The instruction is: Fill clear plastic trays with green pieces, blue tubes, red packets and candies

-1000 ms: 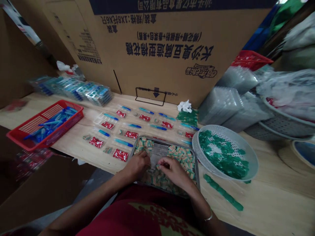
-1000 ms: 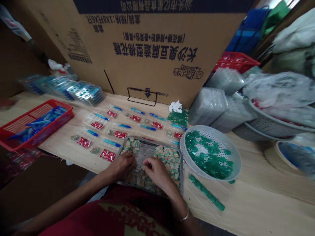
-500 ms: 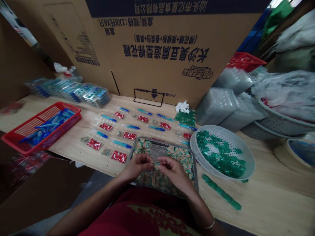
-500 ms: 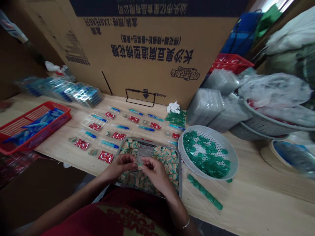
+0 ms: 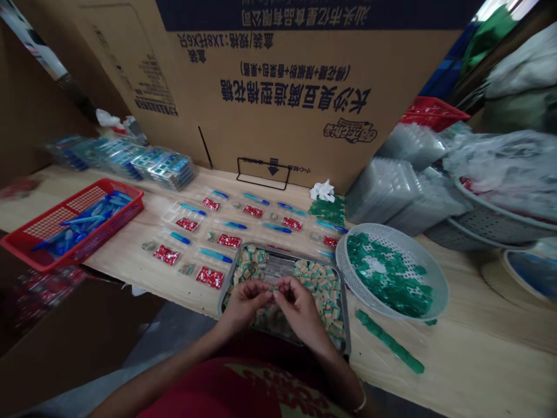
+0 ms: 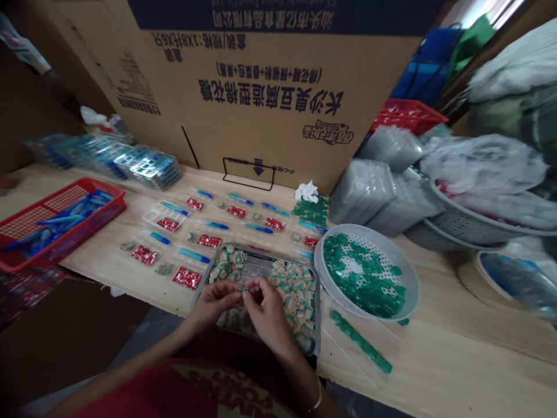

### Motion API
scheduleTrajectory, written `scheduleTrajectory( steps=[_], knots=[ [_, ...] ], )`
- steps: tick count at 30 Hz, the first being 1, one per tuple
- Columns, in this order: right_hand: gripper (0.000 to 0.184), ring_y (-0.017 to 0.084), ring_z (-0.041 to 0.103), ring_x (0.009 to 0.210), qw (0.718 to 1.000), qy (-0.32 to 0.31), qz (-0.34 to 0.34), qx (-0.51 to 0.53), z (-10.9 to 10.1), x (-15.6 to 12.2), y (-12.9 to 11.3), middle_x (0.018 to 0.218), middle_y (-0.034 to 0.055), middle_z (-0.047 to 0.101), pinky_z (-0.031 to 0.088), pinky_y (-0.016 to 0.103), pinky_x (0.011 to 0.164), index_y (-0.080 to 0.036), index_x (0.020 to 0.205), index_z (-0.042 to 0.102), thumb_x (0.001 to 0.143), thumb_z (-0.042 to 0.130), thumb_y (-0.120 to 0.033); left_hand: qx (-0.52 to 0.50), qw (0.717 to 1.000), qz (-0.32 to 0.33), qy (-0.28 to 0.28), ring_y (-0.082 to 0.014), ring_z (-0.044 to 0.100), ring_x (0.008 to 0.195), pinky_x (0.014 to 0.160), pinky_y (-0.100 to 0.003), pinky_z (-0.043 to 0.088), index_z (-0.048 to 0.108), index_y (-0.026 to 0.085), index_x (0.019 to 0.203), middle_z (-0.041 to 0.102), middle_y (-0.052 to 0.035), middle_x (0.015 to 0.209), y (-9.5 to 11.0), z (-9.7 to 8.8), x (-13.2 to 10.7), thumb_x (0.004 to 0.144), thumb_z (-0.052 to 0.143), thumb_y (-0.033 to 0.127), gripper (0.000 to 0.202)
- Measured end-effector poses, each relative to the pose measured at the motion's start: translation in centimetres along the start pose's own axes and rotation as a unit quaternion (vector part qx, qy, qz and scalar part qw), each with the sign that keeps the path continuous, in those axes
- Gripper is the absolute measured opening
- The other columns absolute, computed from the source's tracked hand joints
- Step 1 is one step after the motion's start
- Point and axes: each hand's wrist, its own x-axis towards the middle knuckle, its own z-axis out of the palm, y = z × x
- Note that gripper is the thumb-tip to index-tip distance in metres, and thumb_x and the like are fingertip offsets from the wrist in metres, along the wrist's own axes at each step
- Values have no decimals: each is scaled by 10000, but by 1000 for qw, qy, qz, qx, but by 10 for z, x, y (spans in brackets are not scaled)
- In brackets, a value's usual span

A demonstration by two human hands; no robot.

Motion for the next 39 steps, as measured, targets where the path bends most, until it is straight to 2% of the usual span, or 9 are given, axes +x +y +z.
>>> scheduleTrajectory(
  steps=[3, 7, 10, 13, 17, 20, 27, 33, 39],
  knots=[
    [129, 157, 573, 733, 991, -30, -38, -128, -9, 9, -1, 778, 20, 627, 443, 264, 670, -196, 849, 594, 831, 472, -234, 11, 998, 16, 52, -136, 624, 592, 608, -246, 493, 641, 145, 697, 681, -2, 631, 5, -12, 1, 488, 808, 416, 381],
    [151, 191, 567, 817, 931, -48, -68, -356, -15, 24, 2, 849, 56, 618, 421, 293, 728, -192, 812, 622, 822, 476, -155, 36, 995, 43, 86, -117, 600, 552, 551, -213, 456, 615, 150, 687, 650, 21, 581, 18, -30, -1, 510, 790, 393, 348],
    [95, 203, 567, 822, 898, -98, -74, -422, -7, 29, 3, 873, 73, 599, 420, 290, 716, -185, 806, 618, 793, 530, -152, 59, 993, 53, 85, -89, 553, 498, 516, -194, 420, 613, 147, 670, 631, 28, 544, 22, -35, -3, 531, 775, 373, 311],
    [116, 188, 564, 804, 897, -125, -85, -416, 1, 32, 5, 844, 63, 594, 411, 274, 715, -181, 771, 598, 782, 509, -107, 52, 995, 33, 81, -103, 569, 512, 509, -198, 412, 602, 147, 657, 635, 19, 552, 18, -33, -3, 509, 783, 367, 321],
    [161, 158, 556, 739, 919, -148, -77, -357, 2, 36, 9, 802, 27, 609, 393, 251, 678, -178, 858, 583, 758, 497, -85, 39, 995, 32, 84, -111, 577, 524, 527, -208, 421, 595, 149, 650, 638, 17, 570, 10, -28, -1, 495, 793, 341, 317],
    [154, 146, 542, 703, 935, -158, -83, -308, -3, 38, 9, 744, 10, 597, 384, 247, 662, -179, 783, 589, 722, 501, -68, 49, 994, 41, 91, -110, 573, 523, 531, -209, 423, 605, 143, 651, 643, 13, 575, 5, -28, 2, 501, 791, 322, 298],
    [48, 121, 520, 614, 985, -172, -7, -30, 5, 31, -2, 652, -25, 564, 398, 224, 582, -177, 743, 570, 728, 524, -179, 39, 996, 56, 50, -90, 538, 467, 497, -203, 419, 634, 137, 629, 640, 15, 541, -3, -28, 5, 490, 797, 373, 318],
    [19, 119, 522, 595, 989, -134, -1, -58, 13, 29, -3, 637, -31, 556, 393, 217, 561, -184, 717, 543, 712, 534, -167, 46, 998, 50, 6, -129, 615, 595, 599, -232, 480, 676, 133, 709, 694, -23, 655, -2, -31, 0, 554, 788, 353, 292],
    [98, 173, 559, 771, 944, -129, -72, -295, 20, 22, 2, 821, 36, 602, 395, 263, 691, -186, 792, 570, 746, 523, -113, 2, 992, 56, 115, -108, 586, 477, 509, -204, 453, 617, 141, 629, 646, 21, 527, 0, -39, 8, 438, 822, 348, 348]
  ],
)
